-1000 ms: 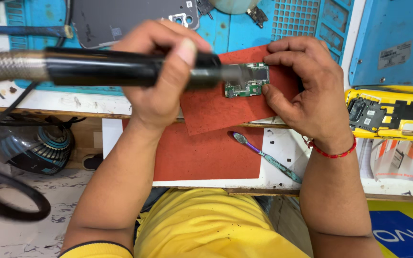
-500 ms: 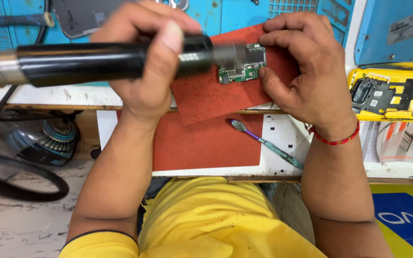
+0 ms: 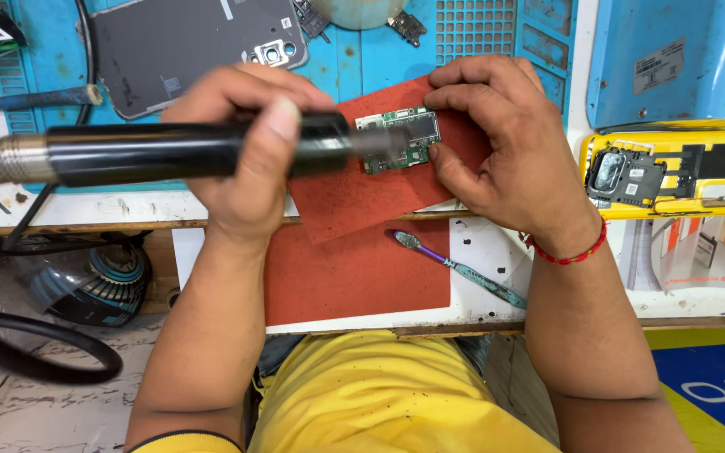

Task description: The person uses a heat gun to apply heat to a circuit board resting on a red mat, while holding the board steady with their other hand.

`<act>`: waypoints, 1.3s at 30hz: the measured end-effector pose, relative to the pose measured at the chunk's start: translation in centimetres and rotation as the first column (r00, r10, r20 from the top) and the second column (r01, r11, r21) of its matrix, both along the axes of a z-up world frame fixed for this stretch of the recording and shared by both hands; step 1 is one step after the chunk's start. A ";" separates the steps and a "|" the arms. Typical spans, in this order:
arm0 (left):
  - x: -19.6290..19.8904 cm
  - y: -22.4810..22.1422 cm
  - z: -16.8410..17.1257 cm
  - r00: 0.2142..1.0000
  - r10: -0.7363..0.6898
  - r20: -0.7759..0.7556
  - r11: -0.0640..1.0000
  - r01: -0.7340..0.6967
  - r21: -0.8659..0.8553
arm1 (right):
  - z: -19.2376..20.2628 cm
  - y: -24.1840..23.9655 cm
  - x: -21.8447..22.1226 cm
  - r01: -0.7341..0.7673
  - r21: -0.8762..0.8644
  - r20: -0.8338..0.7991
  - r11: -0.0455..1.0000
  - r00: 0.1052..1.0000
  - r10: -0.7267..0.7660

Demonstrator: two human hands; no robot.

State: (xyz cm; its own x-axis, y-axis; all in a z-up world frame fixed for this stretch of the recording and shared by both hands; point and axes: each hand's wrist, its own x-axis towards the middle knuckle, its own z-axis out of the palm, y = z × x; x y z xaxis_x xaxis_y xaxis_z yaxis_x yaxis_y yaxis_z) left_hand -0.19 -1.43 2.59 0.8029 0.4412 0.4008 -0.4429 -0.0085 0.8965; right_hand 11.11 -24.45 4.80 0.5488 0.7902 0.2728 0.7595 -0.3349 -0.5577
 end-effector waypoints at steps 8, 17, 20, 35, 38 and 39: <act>-0.3 0.0 -0.2 1.000 -0.016 -0.004 0.998 0.017 0.062 | 0.5 0.4 -0.3 0.025 -0.007 -0.022 1.000 0.999 -0.026; -0.1 -0.1 -1.1 0.999 0.038 0.028 0.997 -0.036 -0.069 | -0.3 -0.5 0.1 -0.038 0.035 -0.005 0.999 0.999 0.038; 0.3 0.2 -0.7 0.999 0.045 0.015 0.998 -0.045 0.033 | -0.3 -0.4 0.2 -0.047 0.056 -0.006 0.997 0.999 0.047; 0.1 0.9 -2.1 0.997 -0.032 0.065 0.981 0.044 -0.187 | 4.9 -0.9 -6.1 -0.021 0.036 0.085 0.999 0.996 0.018; -0.8 0.8 -2.9 0.999 -0.033 0.030 0.981 0.038 -0.188 | 4.2 -2.3 -10.3 -0.268 0.103 -0.039 0.958 0.961 0.274; -0.8 0.9 -2.9 0.999 -0.011 0.032 0.980 0.017 -0.200 | 3.6 -3.1 -11.5 -0.344 0.099 -0.080 0.934 0.933 0.352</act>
State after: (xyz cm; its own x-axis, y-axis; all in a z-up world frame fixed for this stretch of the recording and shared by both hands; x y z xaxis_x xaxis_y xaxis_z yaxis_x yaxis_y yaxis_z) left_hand -0.97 -0.53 -0.34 0.7981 0.5041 0.3301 -0.4693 0.1764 0.8652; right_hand -0.36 -27.54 8.40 0.2701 0.9132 0.3051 0.7627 -0.0096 -0.6467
